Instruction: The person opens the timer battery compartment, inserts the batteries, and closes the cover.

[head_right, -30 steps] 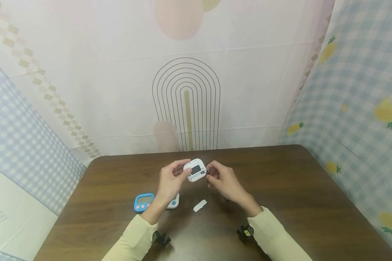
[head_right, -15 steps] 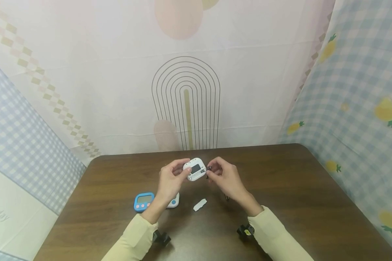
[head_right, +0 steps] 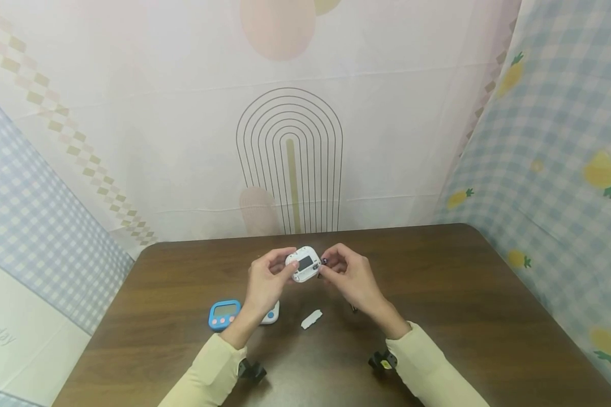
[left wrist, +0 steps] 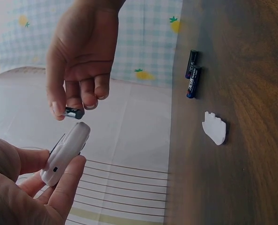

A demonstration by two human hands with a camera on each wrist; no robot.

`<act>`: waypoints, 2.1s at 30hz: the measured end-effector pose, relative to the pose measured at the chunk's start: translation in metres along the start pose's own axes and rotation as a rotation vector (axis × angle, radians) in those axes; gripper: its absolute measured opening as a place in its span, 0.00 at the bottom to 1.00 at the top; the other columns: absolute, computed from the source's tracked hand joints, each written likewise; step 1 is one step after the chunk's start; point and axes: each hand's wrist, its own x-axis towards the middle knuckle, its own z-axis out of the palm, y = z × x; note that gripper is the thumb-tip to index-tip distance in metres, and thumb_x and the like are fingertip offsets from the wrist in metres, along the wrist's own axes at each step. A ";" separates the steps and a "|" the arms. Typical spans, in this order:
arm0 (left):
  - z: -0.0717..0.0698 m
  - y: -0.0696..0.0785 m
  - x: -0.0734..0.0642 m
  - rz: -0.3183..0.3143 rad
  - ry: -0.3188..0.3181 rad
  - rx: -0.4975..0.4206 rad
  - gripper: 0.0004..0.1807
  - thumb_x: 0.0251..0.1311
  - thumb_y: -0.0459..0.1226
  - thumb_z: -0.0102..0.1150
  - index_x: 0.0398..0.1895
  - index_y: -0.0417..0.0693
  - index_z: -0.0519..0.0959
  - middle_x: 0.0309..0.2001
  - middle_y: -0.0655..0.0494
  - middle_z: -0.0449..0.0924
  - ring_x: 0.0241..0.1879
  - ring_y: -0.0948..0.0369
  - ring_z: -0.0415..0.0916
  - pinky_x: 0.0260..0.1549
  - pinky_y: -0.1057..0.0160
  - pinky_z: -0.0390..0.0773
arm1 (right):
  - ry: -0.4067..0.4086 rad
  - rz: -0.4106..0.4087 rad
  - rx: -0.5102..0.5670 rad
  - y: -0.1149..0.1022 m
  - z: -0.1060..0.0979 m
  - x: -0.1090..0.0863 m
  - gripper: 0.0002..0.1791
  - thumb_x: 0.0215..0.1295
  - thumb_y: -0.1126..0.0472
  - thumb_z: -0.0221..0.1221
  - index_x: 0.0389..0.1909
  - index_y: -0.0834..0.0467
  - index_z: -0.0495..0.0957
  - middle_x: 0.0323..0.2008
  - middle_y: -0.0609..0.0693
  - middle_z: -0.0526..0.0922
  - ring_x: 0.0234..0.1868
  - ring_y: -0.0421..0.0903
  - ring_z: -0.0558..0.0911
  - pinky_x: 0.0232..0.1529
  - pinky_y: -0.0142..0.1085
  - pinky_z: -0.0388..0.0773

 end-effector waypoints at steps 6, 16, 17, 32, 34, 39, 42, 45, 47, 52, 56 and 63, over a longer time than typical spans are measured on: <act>0.000 -0.001 0.000 0.003 -0.003 -0.007 0.15 0.66 0.28 0.69 0.55 0.42 0.87 0.50 0.42 0.90 0.42 0.49 0.89 0.30 0.64 0.90 | 0.028 -0.036 -0.027 -0.002 0.002 -0.001 0.08 0.67 0.68 0.70 0.44 0.60 0.82 0.37 0.55 0.88 0.35 0.49 0.88 0.36 0.34 0.89; 0.002 -0.003 0.000 0.001 -0.019 -0.001 0.15 0.66 0.29 0.70 0.55 0.43 0.87 0.50 0.43 0.89 0.42 0.49 0.88 0.36 0.47 0.91 | 0.041 -0.079 -0.083 -0.002 0.002 -0.002 0.09 0.66 0.66 0.72 0.44 0.56 0.84 0.38 0.50 0.88 0.35 0.45 0.85 0.36 0.33 0.87; 0.002 -0.003 0.000 0.002 -0.021 -0.003 0.15 0.66 0.29 0.70 0.55 0.42 0.87 0.50 0.43 0.89 0.42 0.49 0.88 0.37 0.46 0.91 | 0.041 -0.083 -0.085 -0.002 0.002 -0.002 0.09 0.66 0.66 0.72 0.44 0.55 0.84 0.38 0.49 0.88 0.34 0.45 0.85 0.36 0.33 0.87; 0.001 -0.002 -0.001 -0.006 -0.032 0.006 0.15 0.66 0.30 0.70 0.55 0.46 0.86 0.50 0.47 0.89 0.40 0.55 0.89 0.32 0.61 0.91 | 0.022 -0.174 -0.124 -0.003 0.006 -0.006 0.10 0.62 0.66 0.75 0.41 0.51 0.88 0.30 0.43 0.85 0.28 0.44 0.80 0.29 0.33 0.82; 0.001 -0.002 -0.002 -0.009 -0.036 0.004 0.15 0.66 0.30 0.70 0.54 0.46 0.86 0.50 0.47 0.89 0.41 0.54 0.89 0.31 0.62 0.90 | 0.011 -0.189 -0.123 -0.003 0.008 -0.006 0.09 0.63 0.65 0.75 0.41 0.52 0.88 0.31 0.43 0.87 0.29 0.43 0.81 0.30 0.33 0.83; 0.001 -0.002 -0.003 -0.021 -0.042 -0.004 0.14 0.66 0.30 0.70 0.53 0.46 0.84 0.50 0.47 0.88 0.43 0.53 0.89 0.33 0.59 0.91 | -0.002 -0.215 -0.115 -0.003 0.011 -0.007 0.08 0.63 0.64 0.75 0.41 0.52 0.88 0.34 0.44 0.89 0.28 0.42 0.80 0.29 0.34 0.84; 0.001 -0.001 -0.003 -0.030 -0.042 -0.010 0.13 0.67 0.30 0.70 0.53 0.47 0.84 0.50 0.47 0.87 0.44 0.53 0.89 0.36 0.51 0.92 | -0.004 -0.221 -0.115 -0.003 0.013 -0.007 0.08 0.63 0.64 0.75 0.41 0.52 0.88 0.35 0.44 0.90 0.28 0.41 0.80 0.29 0.34 0.84; 0.001 -0.001 -0.004 -0.031 -0.042 -0.015 0.14 0.67 0.30 0.70 0.53 0.46 0.84 0.50 0.46 0.87 0.44 0.52 0.89 0.39 0.44 0.91 | -0.010 -0.230 -0.121 -0.002 0.015 -0.008 0.08 0.63 0.64 0.75 0.41 0.52 0.89 0.35 0.43 0.90 0.29 0.41 0.81 0.30 0.33 0.84; 0.001 -0.001 -0.004 -0.025 -0.046 -0.016 0.14 0.67 0.31 0.70 0.53 0.46 0.84 0.50 0.46 0.87 0.43 0.52 0.89 0.39 0.43 0.91 | -0.016 -0.234 -0.127 0.000 0.016 -0.008 0.08 0.62 0.63 0.75 0.41 0.52 0.89 0.35 0.43 0.90 0.29 0.41 0.81 0.31 0.33 0.84; 0.001 -0.001 -0.003 -0.014 -0.054 -0.026 0.14 0.67 0.31 0.70 0.54 0.44 0.84 0.50 0.44 0.87 0.42 0.52 0.89 0.38 0.44 0.91 | -0.033 -0.242 -0.143 0.003 0.018 -0.008 0.08 0.63 0.63 0.75 0.41 0.50 0.89 0.35 0.42 0.88 0.31 0.40 0.82 0.32 0.32 0.85; 0.001 -0.002 -0.002 -0.018 -0.045 -0.034 0.14 0.66 0.31 0.71 0.53 0.44 0.84 0.50 0.44 0.87 0.41 0.52 0.89 0.37 0.46 0.91 | -0.043 -0.246 -0.164 0.003 0.019 -0.009 0.09 0.62 0.65 0.75 0.40 0.50 0.89 0.33 0.41 0.85 0.31 0.39 0.81 0.31 0.33 0.84; 0.002 -0.003 -0.002 -0.028 -0.044 -0.039 0.13 0.66 0.31 0.71 0.52 0.44 0.84 0.49 0.44 0.87 0.40 0.52 0.89 0.37 0.44 0.91 | -0.058 -0.218 -0.179 0.003 0.020 -0.010 0.10 0.62 0.67 0.74 0.41 0.50 0.88 0.32 0.40 0.83 0.31 0.39 0.80 0.30 0.32 0.83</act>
